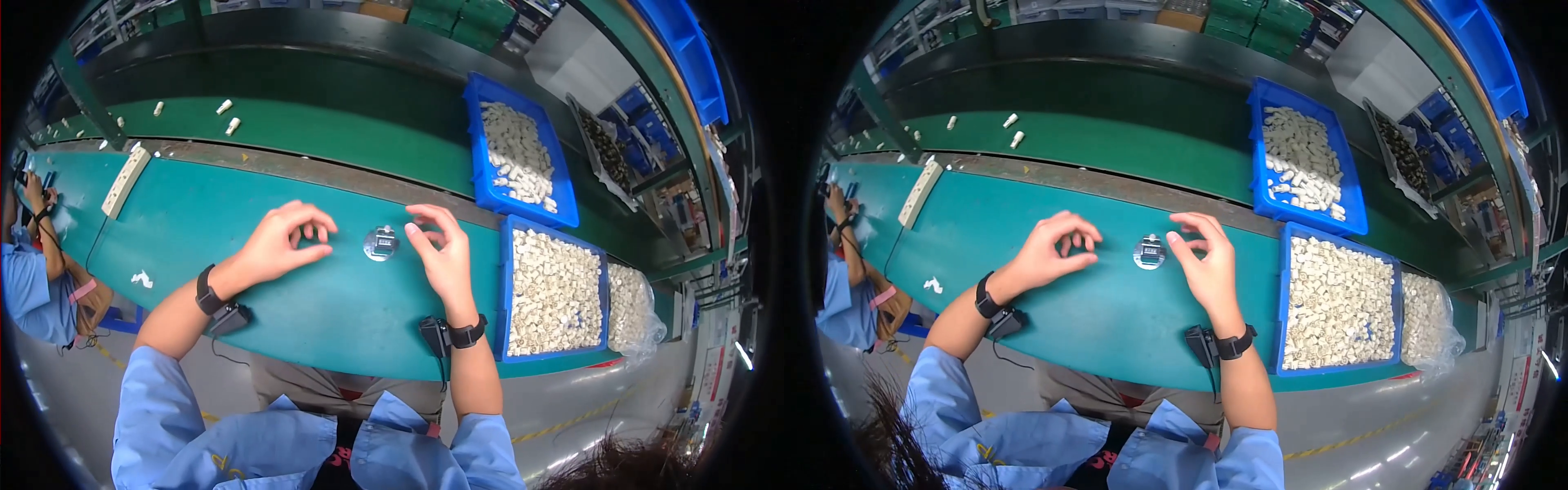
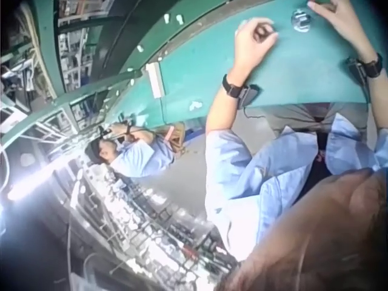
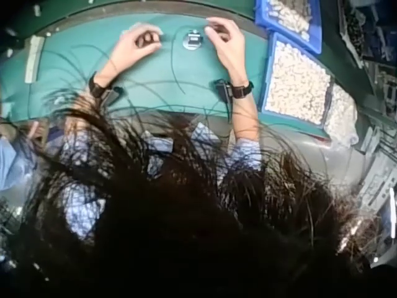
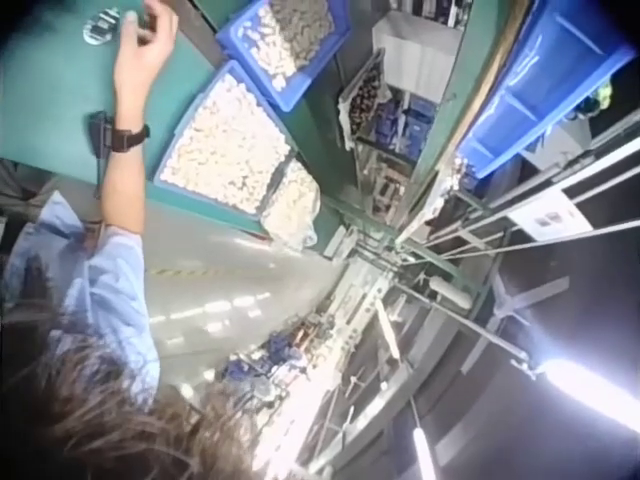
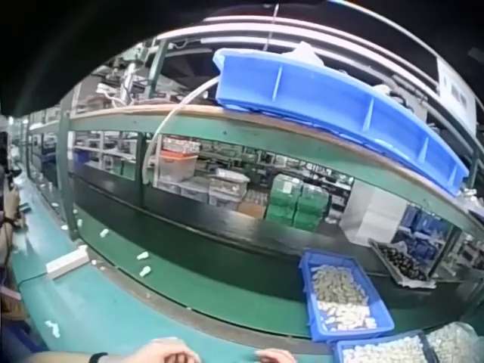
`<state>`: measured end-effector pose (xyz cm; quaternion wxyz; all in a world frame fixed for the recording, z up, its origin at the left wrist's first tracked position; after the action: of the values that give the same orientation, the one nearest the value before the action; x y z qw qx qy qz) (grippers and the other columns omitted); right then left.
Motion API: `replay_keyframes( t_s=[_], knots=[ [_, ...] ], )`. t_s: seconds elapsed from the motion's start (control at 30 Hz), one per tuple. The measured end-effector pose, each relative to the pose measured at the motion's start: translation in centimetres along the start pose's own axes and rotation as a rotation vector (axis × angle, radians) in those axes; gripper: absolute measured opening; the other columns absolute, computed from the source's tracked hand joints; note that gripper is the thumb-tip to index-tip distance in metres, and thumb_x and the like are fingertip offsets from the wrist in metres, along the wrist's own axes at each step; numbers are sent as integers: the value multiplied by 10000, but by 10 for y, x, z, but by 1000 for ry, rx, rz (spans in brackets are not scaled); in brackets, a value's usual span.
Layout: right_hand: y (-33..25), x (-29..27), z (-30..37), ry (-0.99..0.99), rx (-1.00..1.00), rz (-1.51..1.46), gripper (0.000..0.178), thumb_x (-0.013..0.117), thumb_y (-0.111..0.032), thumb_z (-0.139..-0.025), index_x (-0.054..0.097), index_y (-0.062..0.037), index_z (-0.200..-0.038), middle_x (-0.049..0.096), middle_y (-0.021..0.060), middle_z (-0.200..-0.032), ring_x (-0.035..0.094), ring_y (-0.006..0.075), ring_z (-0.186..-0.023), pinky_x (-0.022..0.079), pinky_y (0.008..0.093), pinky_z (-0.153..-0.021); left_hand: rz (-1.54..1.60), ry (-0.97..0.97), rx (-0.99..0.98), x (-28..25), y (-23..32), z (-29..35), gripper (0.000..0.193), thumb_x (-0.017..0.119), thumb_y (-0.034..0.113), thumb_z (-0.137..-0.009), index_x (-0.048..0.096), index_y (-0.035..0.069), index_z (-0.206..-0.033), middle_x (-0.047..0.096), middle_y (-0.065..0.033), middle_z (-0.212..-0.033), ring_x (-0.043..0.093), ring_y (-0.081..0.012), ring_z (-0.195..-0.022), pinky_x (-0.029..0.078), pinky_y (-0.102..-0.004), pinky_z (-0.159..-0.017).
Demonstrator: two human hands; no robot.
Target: The person picks up a white plastic housing and a cap from the table, fits them together by hand, and sets the assembly down, repeating this process multiple times.
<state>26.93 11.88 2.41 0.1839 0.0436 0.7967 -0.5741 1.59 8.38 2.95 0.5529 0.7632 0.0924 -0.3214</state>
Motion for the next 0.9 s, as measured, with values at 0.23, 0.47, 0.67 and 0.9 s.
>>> replay_keyframes(
  t_s=[0.23, 0.47, 0.67, 0.9],
  knots=[
    [47, 28, 5, 4, 322, -360, 311, 798, -83, -930, 672, -47, -1212, 682, 0, -1019, 645, 101, -922, 535, 256, -820, -266, 92, -19, -39, -18, -8, 432, 882, 92, -737, 716, 98, -1136, 640, -40, -1122, 630, -206, -990, 538, -336, -846],
    [61, 24, -1, 34, 222, -461, 297, 787, -94, -948, 671, -53, -1218, 691, 8, -1012, 648, 101, -921, 531, 240, -827, -212, -24, 23, -21, -34, -22, 328, 851, 59, -771, 721, 61, -1071, 646, -66, -1102, 633, -226, -940, 532, -338, -835],
    [12, -67, 26, 1, 134, 66, 249, 682, -163, -1025, 699, -57, -1250, 739, 32, -1167, 688, 142, -993, 556, 296, -864, -170, -9, -90, -27, -30, -6, 249, 864, 41, -762, 716, 38, -963, 669, -42, -934, 620, -172, -791, 515, -289, -724],
    [36, -176, 89, -42, 332, 815, 294, 710, -4, -893, 705, -13, -1187, 747, 83, -981, 718, 171, -846, 562, 309, -735, 106, 89, 168, -16, 9, 11, 300, 941, 112, -751, 713, 52, -938, 704, -40, -946, 634, -125, -774, 517, -260, -670]
  ],
)
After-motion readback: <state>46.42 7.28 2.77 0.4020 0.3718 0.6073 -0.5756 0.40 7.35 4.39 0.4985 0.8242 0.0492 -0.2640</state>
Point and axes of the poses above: each hand's wrist, its own z-axis away from the middle knuckle, its own x-axis out of the palm, y = z × x, the point moved 8 cm from there along -z, towards the middle knuckle
